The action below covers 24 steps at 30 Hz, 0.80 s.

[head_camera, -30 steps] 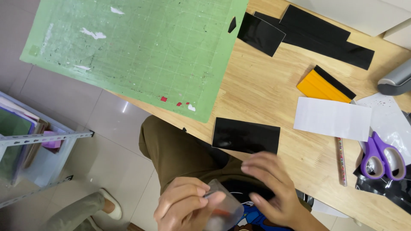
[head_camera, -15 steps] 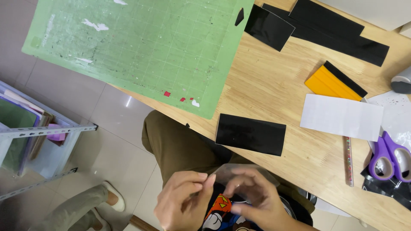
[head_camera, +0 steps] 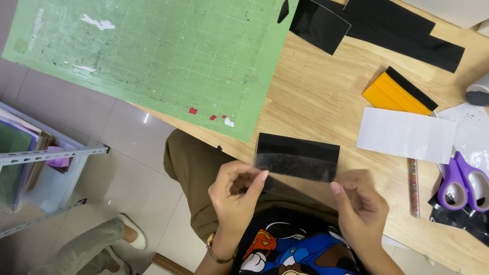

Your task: Operating a vinyl cutting machine and preparing vinyl decals by cutting and peeling

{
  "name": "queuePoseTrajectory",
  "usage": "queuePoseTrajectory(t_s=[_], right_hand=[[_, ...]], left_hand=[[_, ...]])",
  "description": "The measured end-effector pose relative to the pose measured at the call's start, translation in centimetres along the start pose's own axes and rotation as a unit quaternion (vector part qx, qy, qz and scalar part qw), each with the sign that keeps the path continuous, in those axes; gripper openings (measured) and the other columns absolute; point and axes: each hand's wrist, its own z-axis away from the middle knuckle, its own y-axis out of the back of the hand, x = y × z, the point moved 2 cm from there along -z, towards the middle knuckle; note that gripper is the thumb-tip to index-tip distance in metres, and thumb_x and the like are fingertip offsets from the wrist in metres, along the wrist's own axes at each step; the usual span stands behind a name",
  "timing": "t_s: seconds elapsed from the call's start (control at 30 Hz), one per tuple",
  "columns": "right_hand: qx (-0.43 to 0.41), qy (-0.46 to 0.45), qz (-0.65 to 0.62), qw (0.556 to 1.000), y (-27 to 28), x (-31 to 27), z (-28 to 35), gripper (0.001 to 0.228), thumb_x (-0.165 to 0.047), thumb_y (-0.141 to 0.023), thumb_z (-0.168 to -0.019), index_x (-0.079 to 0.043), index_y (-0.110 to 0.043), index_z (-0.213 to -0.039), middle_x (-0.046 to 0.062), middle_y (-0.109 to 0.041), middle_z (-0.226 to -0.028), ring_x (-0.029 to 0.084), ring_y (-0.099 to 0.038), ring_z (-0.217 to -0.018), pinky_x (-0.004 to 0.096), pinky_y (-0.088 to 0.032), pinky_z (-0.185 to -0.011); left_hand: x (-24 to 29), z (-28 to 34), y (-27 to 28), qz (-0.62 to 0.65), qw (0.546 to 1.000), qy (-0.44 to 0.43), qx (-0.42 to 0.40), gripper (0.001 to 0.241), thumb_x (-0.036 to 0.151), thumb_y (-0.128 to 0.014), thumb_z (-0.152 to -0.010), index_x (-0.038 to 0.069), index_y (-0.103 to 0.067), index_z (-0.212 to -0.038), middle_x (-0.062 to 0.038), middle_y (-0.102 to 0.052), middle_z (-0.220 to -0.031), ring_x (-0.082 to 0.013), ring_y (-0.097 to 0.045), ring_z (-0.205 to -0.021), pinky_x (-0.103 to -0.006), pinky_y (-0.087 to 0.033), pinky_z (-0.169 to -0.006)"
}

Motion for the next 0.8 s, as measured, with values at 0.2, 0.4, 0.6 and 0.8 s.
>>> queuePoseTrajectory(t_s=[0.2, 0.4, 0.6, 0.8], right_hand=[[0.035, 0.047, 0.170, 0.984, 0.2, 1.1, -1.4, 0.019, -0.010, -0.073, -0.097, -0.007, -0.063, -0.081, 0.001, -0.058, -0.091, 0.024, -0.040, -0.106, 0.033, -0.033, -0.099], [0.022, 0.049, 0.219, 0.974, -0.9, 0.4, -2.6, 0.019, -0.016, -0.073, -0.096, -0.013, -0.066, -0.079, -0.002, -0.059, -0.096, 0.025, -0.038, -0.107, 0.034, -0.032, -0.099], [0.012, 0.066, 0.238, 0.969, -1.5, 0.3, -3.3, 0.020, -0.015, -0.075, -0.094, -0.011, -0.066, -0.077, 0.001, -0.057, -0.093, 0.027, -0.041, -0.107, 0.037, -0.031, -0.100], [0.004, 0.064, 0.251, 0.966, -1.6, 0.4, -3.7, 0.021, -0.017, -0.076, -0.094, -0.011, -0.066, -0.076, 0.003, -0.057, -0.095, 0.028, -0.040, -0.109, 0.037, -0.035, -0.101]], left_hand=[[-0.8, -1.5, -1.5, -0.047, 0.999, 0.021, -0.008, 0.022, 0.000, -0.081, -0.085, 0.002, -0.066, -0.102, -0.008, -0.073, -0.082, -0.0125, -0.069, -0.067, -0.0207, -0.059, -0.058], [-1.2, -2.6, -1.8, -0.122, 0.992, -0.034, -0.020, 0.022, 0.002, -0.081, -0.087, -0.001, -0.066, -0.102, -0.006, -0.072, -0.079, -0.0110, -0.066, -0.065, -0.0208, -0.057, -0.055], [-1.6, -2.8, -1.8, -0.131, 0.991, -0.011, -0.020, 0.016, 0.003, -0.081, -0.086, 0.000, -0.066, -0.090, -0.011, -0.075, -0.087, -0.0101, -0.065, -0.060, -0.0188, -0.055, -0.052], [-1.8, -3.0, -1.7, -0.126, 0.992, 0.004, -0.027, 0.016, 0.004, -0.080, -0.087, 0.000, -0.066, -0.093, -0.010, -0.074, -0.085, -0.0105, -0.066, -0.062, -0.0195, -0.055, -0.052]])
